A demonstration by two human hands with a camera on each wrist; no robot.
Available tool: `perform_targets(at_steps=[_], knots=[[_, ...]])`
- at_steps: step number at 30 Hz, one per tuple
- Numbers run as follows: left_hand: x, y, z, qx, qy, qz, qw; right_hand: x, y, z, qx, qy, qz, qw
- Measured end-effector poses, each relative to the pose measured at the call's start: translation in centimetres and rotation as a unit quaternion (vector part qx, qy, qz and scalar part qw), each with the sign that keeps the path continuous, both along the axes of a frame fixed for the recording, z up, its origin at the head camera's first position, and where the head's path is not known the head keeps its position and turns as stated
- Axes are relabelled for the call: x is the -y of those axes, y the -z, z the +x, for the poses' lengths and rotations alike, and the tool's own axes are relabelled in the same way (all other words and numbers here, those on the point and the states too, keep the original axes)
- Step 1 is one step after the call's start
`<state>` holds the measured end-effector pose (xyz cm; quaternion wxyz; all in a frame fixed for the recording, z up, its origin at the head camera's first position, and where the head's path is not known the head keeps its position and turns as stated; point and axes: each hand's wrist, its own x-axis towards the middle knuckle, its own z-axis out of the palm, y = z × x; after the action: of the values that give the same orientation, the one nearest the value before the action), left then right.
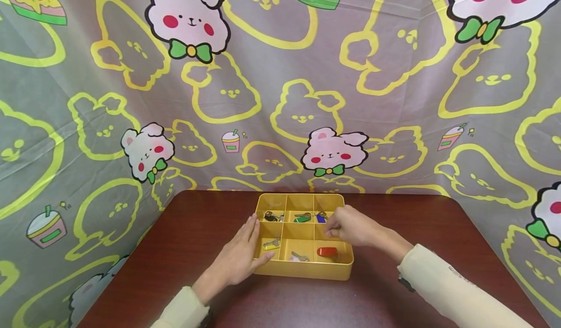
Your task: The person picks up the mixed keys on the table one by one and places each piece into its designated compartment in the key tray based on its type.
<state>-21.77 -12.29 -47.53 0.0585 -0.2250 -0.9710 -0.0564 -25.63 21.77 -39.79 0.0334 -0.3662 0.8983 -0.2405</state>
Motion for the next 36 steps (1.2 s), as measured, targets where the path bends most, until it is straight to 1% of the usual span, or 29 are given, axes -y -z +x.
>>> perform_targets(at_steps=[8,16,23,27,30,36], knots=[[0.1,0.1,0.1,0.004,-0.005,0.002,1.0000,-0.1,0.0,0.1,0.001,0.002,-0.006,1.0000],[0.3,0.0,0.2,0.001,-0.003,0.008,1.0000,-0.3,-0.1,0.3,0.022,0.015,-0.014,0.9996],[0.3,0.0,0.1,0.015,-0.007,0.011,0.9998,-0.5,0.3,0.1,0.026,0.027,-0.012,0.9992],[0.3,0.0,0.1,0.024,-0.007,0.016,0.9996,-0.7,0.4,0.1,0.034,0.031,-0.012,0.9988],[0.2,0.0,0.1,0.024,-0.008,0.014,0.9996,-0.9,0.3,0.2,0.042,0.036,-0.013,0.9984],[0.0,-0.3,-0.2,0.021,-0.008,0.019,0.9996,-1.4,0.3,0.4,0.043,0.052,-0.035,0.9971]])
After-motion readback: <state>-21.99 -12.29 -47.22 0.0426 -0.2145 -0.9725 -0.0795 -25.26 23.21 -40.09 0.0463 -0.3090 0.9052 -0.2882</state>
